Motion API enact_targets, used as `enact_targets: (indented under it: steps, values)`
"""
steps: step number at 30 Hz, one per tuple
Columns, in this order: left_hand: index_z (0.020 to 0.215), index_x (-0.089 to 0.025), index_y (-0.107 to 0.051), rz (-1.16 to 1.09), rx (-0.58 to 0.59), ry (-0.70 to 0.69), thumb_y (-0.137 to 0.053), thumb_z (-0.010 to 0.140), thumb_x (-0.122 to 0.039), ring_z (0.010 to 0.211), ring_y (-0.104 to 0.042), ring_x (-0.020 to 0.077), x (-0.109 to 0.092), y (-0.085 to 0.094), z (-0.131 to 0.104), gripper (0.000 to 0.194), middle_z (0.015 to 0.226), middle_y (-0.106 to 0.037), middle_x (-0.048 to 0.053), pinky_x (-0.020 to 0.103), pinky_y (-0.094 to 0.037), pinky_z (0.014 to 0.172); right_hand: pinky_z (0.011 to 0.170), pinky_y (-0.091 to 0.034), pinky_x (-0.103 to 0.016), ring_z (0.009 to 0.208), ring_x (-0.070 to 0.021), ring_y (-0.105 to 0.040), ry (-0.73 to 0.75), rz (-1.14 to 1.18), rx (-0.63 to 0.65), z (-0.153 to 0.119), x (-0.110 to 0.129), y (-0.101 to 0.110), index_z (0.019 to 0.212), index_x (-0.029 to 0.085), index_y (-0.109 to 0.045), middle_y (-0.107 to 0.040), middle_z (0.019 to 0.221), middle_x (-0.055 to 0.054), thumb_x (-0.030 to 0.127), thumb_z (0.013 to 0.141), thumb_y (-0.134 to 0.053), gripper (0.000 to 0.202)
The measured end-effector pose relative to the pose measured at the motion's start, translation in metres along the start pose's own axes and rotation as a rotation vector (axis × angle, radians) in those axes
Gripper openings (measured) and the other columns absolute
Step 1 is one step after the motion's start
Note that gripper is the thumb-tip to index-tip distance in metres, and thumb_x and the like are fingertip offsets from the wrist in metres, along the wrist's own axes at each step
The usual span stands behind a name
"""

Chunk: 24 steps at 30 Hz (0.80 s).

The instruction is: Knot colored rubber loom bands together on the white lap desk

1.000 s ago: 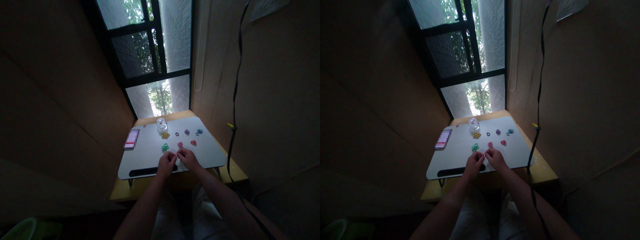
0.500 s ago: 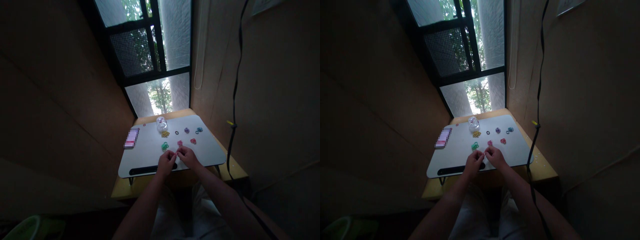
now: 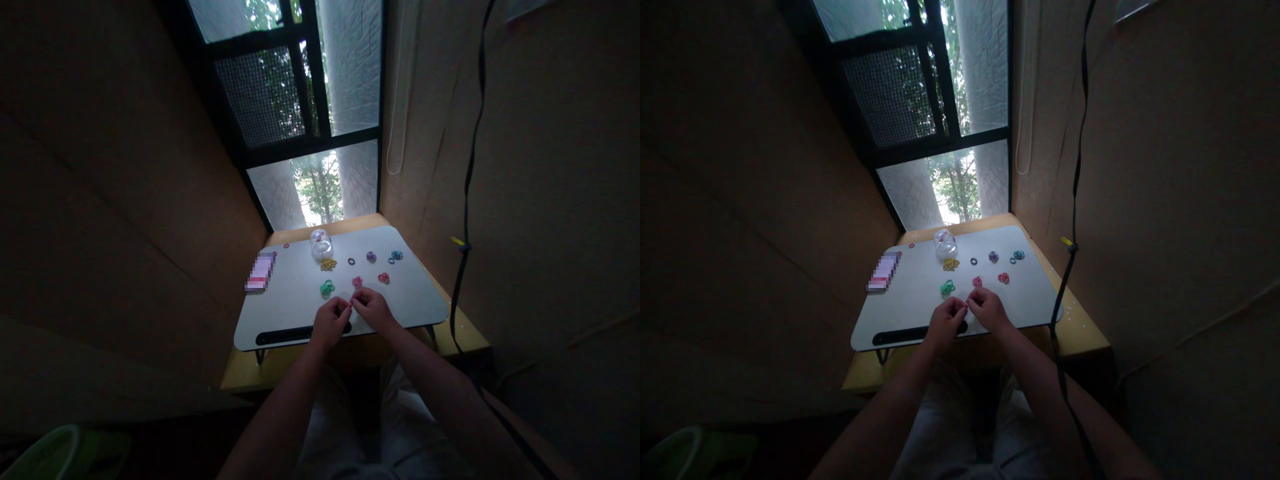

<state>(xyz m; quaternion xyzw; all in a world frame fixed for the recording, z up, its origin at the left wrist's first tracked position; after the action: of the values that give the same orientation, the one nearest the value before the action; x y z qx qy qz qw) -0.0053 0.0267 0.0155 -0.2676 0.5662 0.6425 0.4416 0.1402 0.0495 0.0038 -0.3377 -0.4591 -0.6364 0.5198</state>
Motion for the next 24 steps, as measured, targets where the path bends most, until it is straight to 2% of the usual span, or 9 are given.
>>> enact_targets:
  steps: [11, 24]
  values:
    - [0.075, -0.018, -0.058, 0.012, 0.016, -0.014, -0.055, 0.084, -0.043, 0.058, -0.046, 0.0100, -0.0002, -0.0013, 0.0000, 0.026, 0.064, -0.056, -0.003, 0.022, -0.034, 0.057, 0.050, -0.035, -0.022, 0.054, -0.0104, -0.043, -0.005, -0.029, 0.019, -0.0006, -0.0018, -0.0011, 0.064, 0.020, -0.049, -0.048, 0.058, 0.004, 0.025, 0.072, -0.056, 0.012]
    - [0.077, -0.018, -0.059, 0.024, 0.032, -0.003, -0.055, 0.083, -0.045, 0.058, -0.046, 0.0105, -0.0023, -0.0003, -0.0006, 0.028, 0.062, -0.054, -0.003, 0.023, -0.035, 0.057, 0.052, -0.036, -0.023, 0.055, -0.0109, -0.045, 0.002, -0.044, 0.029, 0.0000, -0.0049, -0.0010, 0.063, 0.020, -0.048, -0.050, 0.059, 0.004, 0.025, 0.070, -0.056, 0.012]
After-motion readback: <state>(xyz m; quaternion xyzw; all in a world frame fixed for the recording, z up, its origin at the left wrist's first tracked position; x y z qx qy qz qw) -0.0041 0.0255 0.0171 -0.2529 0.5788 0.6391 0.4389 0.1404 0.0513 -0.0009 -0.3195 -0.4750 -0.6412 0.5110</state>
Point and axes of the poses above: each hand's wrist, its own z-axis towards the middle knuckle, its own y-axis out of the back of the hand, x = y × z, the point moved 4 cm from there along z, towards the middle knuckle
